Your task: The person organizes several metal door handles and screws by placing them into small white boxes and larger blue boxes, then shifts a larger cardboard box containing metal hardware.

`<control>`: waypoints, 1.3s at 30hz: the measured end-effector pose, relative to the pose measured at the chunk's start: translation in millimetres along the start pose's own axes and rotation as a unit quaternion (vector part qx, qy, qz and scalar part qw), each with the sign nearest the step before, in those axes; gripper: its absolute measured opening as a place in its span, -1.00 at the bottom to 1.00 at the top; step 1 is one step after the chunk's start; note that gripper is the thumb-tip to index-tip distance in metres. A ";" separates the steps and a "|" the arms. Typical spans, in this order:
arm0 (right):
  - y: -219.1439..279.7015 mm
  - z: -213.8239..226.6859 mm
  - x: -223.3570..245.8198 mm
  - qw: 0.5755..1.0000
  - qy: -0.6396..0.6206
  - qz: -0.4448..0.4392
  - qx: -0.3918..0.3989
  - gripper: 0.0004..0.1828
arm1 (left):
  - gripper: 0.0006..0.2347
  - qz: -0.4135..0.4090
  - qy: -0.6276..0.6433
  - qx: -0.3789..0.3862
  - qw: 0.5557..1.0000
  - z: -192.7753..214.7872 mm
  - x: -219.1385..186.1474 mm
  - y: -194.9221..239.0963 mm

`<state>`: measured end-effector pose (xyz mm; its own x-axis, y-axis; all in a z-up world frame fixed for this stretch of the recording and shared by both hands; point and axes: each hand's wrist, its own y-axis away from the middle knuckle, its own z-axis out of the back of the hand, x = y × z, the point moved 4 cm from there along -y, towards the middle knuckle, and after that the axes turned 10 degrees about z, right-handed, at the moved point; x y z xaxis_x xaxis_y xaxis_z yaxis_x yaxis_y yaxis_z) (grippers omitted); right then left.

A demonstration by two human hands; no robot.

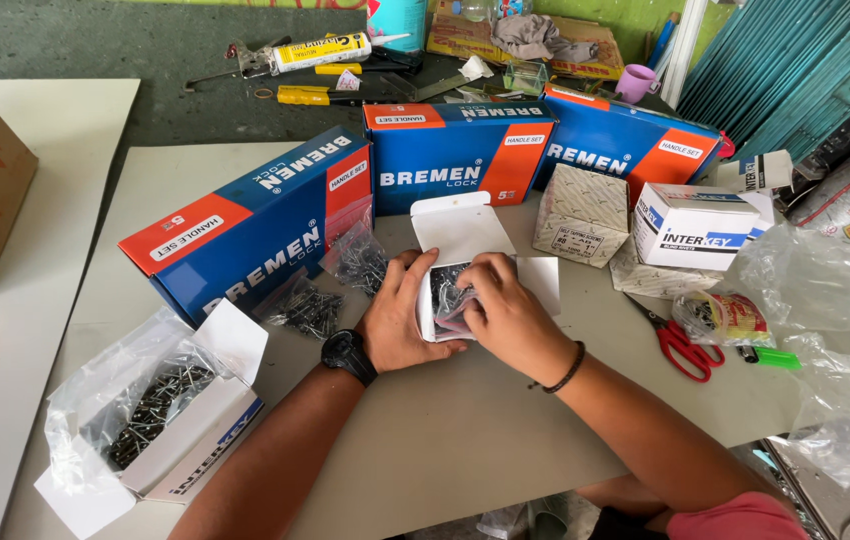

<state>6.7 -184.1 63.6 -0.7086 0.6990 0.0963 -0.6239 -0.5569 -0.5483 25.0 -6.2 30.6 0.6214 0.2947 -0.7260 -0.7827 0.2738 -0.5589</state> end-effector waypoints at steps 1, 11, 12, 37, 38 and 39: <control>-2.6 9.7 4.9 1.000 -0.001 0.001 0.000 -0.68 | 0.07 0.000 -0.001 -0.001 1.000 0.1 -0.7 0.1; 1.8 -22.4 -14.9 0.962 0.257 0.085 -0.043 -0.76 | 0.06 -0.011 -0.041 0.010 0.999 -2.6 -3.9 0.5; 4.8 -34.5 -15.7 0.953 0.284 0.105 -0.033 -0.80 | 0.06 -0.012 -0.049 0.009 0.999 -1.3 -6.4 0.7; -64.8 53.6 54.6 0.992 0.056 0.111 0.034 -0.70 | 0.04 -0.052 -0.066 -0.010 0.996 -4.5 -0.4 3.2; -88.3 45.4 57.1 0.990 0.020 0.112 0.080 -0.71 | -0.01 -0.054 -0.082 -0.015 0.995 -8.3 6.9 4.4; -111.2 37.8 59.9 0.986 -0.015 0.110 0.123 -0.71 | -0.06 -0.058 -0.100 -0.017 0.993 -11.9 13.7 4.7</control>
<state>21.2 -97.3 161.7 -0.8427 0.5378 0.0238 -0.5127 -0.7883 -0.3403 29.4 -11.8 13.2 0.6990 0.4394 -0.5642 -0.7043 0.2860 -0.6497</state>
